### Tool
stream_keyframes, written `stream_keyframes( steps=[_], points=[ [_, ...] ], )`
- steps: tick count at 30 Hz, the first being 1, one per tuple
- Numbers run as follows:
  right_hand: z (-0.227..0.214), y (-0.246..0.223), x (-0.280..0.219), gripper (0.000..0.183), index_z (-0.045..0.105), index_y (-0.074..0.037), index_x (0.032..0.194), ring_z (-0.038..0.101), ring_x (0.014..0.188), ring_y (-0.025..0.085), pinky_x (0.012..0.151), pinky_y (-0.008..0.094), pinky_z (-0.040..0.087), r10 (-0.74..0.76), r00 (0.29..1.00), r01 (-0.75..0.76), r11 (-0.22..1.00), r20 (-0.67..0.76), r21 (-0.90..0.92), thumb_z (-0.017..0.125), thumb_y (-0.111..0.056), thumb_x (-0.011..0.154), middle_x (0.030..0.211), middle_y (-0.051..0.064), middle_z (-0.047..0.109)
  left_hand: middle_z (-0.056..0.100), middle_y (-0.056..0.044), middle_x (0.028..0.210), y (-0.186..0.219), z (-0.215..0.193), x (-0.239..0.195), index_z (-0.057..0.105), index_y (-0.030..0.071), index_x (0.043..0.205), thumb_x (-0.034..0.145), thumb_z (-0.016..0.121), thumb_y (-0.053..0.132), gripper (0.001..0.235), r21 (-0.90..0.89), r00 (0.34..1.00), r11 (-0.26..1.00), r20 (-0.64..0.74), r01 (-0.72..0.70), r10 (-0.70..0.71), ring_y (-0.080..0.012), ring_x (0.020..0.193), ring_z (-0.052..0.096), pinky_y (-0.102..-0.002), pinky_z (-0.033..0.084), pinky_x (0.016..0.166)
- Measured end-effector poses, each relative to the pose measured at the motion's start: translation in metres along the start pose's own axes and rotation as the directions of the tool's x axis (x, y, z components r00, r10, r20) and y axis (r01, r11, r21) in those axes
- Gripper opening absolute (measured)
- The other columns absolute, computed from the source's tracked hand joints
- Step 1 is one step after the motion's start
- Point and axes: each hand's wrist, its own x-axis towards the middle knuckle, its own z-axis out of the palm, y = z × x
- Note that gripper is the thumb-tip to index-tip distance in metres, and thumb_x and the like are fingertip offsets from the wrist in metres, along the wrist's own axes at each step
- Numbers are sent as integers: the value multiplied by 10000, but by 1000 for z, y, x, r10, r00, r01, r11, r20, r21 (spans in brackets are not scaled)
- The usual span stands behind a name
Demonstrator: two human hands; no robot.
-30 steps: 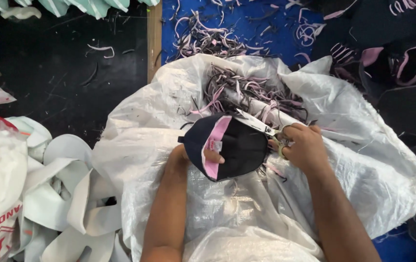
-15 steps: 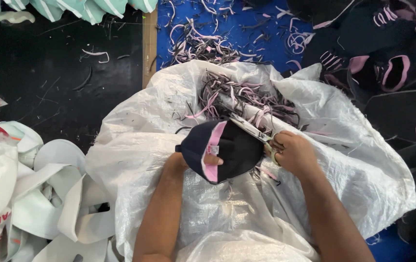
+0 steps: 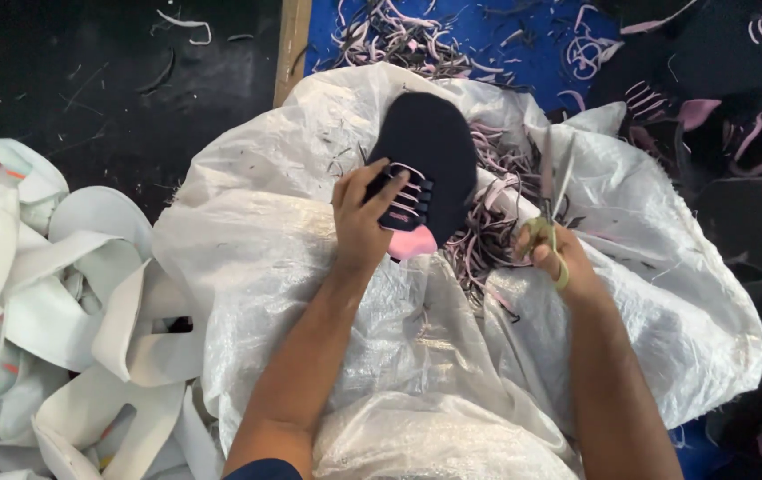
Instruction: Trim excess material from shoe uppers using a pair of scissors.
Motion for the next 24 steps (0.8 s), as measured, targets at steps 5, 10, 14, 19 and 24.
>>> stream_keyframes(
  steps=[5, 10, 14, 19, 24],
  points=[
    [1, -13, -2, 748, 627, -74, 994, 590, 838, 138, 741, 283, 436, 50, 975, -74, 992, 215, 103, 707, -790, 790, 909, 17, 606, 622, 2, 1393, 12, -2, 0, 742, 255, 1279, 803, 774, 58, 517, -35, 984, 986, 74, -161, 163, -252, 1240, 536, -390, 433, 1108],
    [-3, -5, -3, 623, 677, -66, 957, 623, 821, 113, 777, 277, 505, 31, 960, -73, 987, 279, 141, 757, -672, 839, 869, -1, 643, 638, 24, 1389, 14, -2, 0, 752, 261, 1281, 787, 745, 17, 551, -39, 955, 969, 165, -242, 245, -232, 1234, 573, -382, 449, 1095],
    [-9, 23, -1, 387, 701, -22, 857, 608, 647, 121, 604, 295, 514, 183, 980, -188, 980, 76, 65, 856, -376, 827, 730, 29, 647, 668, -13, 1356, 0, 12, -5, 750, 234, 1297, 772, 729, 14, 570, -177, 972, 982, 213, -63, 100, -248, 1209, 615, -400, 512, 1078],
    [-1, 24, 7, 277, 702, -22, 827, 603, 614, 95, 586, 269, 523, 198, 979, -195, 978, -43, 69, 851, -254, 840, 696, 5, 647, 627, -105, 1199, -139, 108, -63, 595, 128, 1281, 832, 847, 468, 616, 115, 969, 962, -12, -246, 249, -349, 1189, 561, -512, 506, 1017],
    [4, 14, 11, 284, 723, -33, 863, 577, 621, 75, 584, 256, 490, 272, 942, -270, 962, -196, 35, 831, -296, 858, 712, -19, 639, 639, -93, 1226, -124, 122, -69, 578, 101, 1303, 961, 770, 326, 452, -759, 979, 619, 144, 203, -146, -285, 1196, 585, -449, 508, 1076]
  ],
)
